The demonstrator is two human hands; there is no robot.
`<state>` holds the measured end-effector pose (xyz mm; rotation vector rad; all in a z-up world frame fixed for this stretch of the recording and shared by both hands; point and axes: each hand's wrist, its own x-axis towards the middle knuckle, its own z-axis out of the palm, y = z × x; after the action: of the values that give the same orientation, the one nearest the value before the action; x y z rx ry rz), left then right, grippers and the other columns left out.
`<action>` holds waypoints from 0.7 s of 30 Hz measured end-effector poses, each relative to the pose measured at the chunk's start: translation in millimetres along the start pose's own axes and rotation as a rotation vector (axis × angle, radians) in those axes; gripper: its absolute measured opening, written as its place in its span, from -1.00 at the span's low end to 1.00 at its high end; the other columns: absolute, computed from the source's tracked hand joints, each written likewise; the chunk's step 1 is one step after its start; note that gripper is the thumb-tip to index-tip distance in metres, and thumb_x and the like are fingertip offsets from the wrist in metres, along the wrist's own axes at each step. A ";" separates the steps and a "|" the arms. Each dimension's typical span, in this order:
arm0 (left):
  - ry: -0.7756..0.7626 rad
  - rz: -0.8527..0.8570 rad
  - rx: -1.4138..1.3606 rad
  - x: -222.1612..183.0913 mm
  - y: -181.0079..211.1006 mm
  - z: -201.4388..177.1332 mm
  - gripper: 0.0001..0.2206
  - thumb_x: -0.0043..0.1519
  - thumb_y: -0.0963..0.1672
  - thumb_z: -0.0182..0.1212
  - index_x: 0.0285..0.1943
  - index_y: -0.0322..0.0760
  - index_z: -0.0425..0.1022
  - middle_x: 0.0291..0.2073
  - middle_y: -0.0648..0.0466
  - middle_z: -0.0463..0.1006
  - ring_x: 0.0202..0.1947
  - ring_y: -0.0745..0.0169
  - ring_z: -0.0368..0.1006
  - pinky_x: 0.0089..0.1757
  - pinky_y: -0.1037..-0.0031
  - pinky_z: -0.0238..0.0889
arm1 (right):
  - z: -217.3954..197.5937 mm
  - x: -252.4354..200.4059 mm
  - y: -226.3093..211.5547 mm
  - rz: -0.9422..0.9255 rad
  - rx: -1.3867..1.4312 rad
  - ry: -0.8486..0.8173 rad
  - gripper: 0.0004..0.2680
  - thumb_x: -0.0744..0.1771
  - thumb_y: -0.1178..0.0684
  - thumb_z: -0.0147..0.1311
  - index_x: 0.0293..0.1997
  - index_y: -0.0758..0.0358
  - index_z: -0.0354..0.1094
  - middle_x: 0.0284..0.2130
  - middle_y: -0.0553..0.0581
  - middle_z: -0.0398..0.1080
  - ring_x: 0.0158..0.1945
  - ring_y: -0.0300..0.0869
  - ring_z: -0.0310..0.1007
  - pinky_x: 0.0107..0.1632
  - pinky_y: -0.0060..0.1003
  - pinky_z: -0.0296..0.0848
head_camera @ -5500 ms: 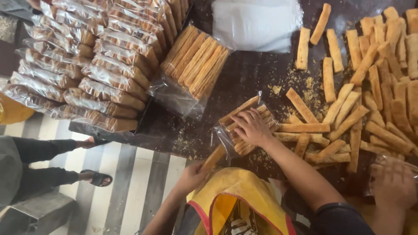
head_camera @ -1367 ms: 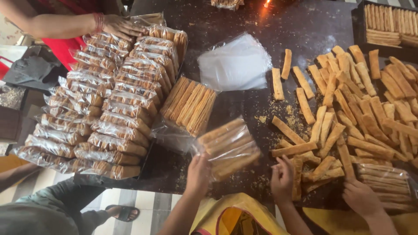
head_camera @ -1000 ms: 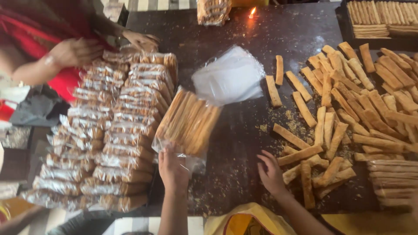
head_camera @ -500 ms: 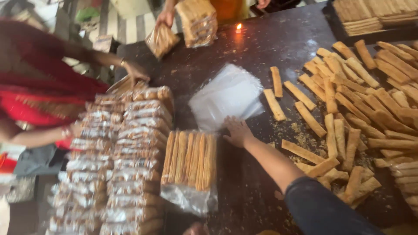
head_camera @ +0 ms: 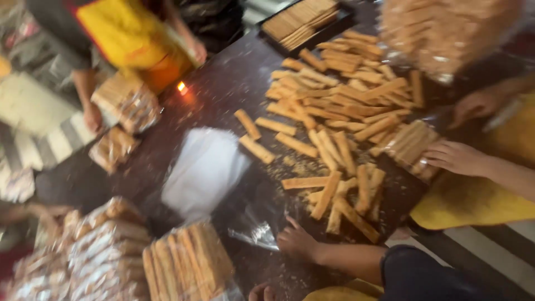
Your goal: The person packs fried snack sticks into clear plastic bags at a work table, aligning a bundle of sticks by hand, sliding them into a bag, and placing the filled bag with a growing stack of finished bags on the table.
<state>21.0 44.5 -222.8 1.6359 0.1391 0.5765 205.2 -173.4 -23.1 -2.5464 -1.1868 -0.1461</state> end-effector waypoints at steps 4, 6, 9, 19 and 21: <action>-0.151 0.111 0.057 93.5 99.3 58.7 -0.51 0.30 0.09 0.19 0.15 -0.40 0.47 0.22 -0.27 0.44 0.04 -0.05 0.61 -0.01 0.18 0.55 | -61.6 -34.1 -18.8 0.061 0.189 0.018 -0.90 0.30 0.14 0.08 -0.13 0.17 0.42 -0.13 0.07 0.44 0.13 -0.05 0.44 0.47 0.44 -0.14; -0.174 0.545 0.745 106.1 211.7 69.1 -0.17 -0.14 0.20 0.31 0.23 -0.38 0.41 0.25 -0.30 0.33 0.16 -0.40 0.38 0.03 -0.09 0.32 | -109.5 -49.3 -38.7 -0.248 0.360 0.210 -0.86 0.26 0.04 0.16 -0.23 0.27 0.41 0.14 0.29 0.44 0.13 0.18 0.38 0.25 0.13 0.27; -0.669 0.244 0.995 98.0 213.1 72.3 -0.06 -0.14 0.21 0.54 0.39 -0.29 0.37 0.23 -0.23 0.37 0.28 -0.37 0.36 0.13 -0.32 0.18 | -137.1 -74.7 -46.6 -0.195 0.527 -0.058 -0.92 0.32 0.08 0.08 -0.27 0.21 0.46 -0.25 0.15 0.44 -0.15 0.10 0.46 -0.03 0.07 0.42; -0.565 -0.687 0.072 43.8 134.5 67.3 -0.64 0.03 -0.22 0.46 0.04 -0.30 0.60 -0.23 -0.03 0.74 -0.20 0.20 0.64 -0.12 0.37 0.51 | -190.1 -138.5 -15.2 -0.005 0.725 0.420 -0.84 0.19 0.45 -0.02 -0.43 0.30 0.37 -0.44 0.13 0.43 -0.35 -0.07 0.51 -0.33 -0.20 0.45; -0.262 -0.467 -0.038 38.3 133.5 65.1 -0.81 0.05 -0.27 0.46 -0.16 -0.44 0.66 -0.29 -0.07 0.74 -0.22 0.24 0.64 -0.12 0.42 0.47 | -201.6 -154.7 -4.8 0.005 0.690 0.453 -0.87 0.20 0.42 0.04 -0.43 0.31 0.38 -0.42 0.15 0.42 -0.31 -0.04 0.53 -0.28 -0.22 0.47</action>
<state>51.1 -19.4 -86.7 1.5569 0.3036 0.0082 110.3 -350.3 132.7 -1.7888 -0.8557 -0.2462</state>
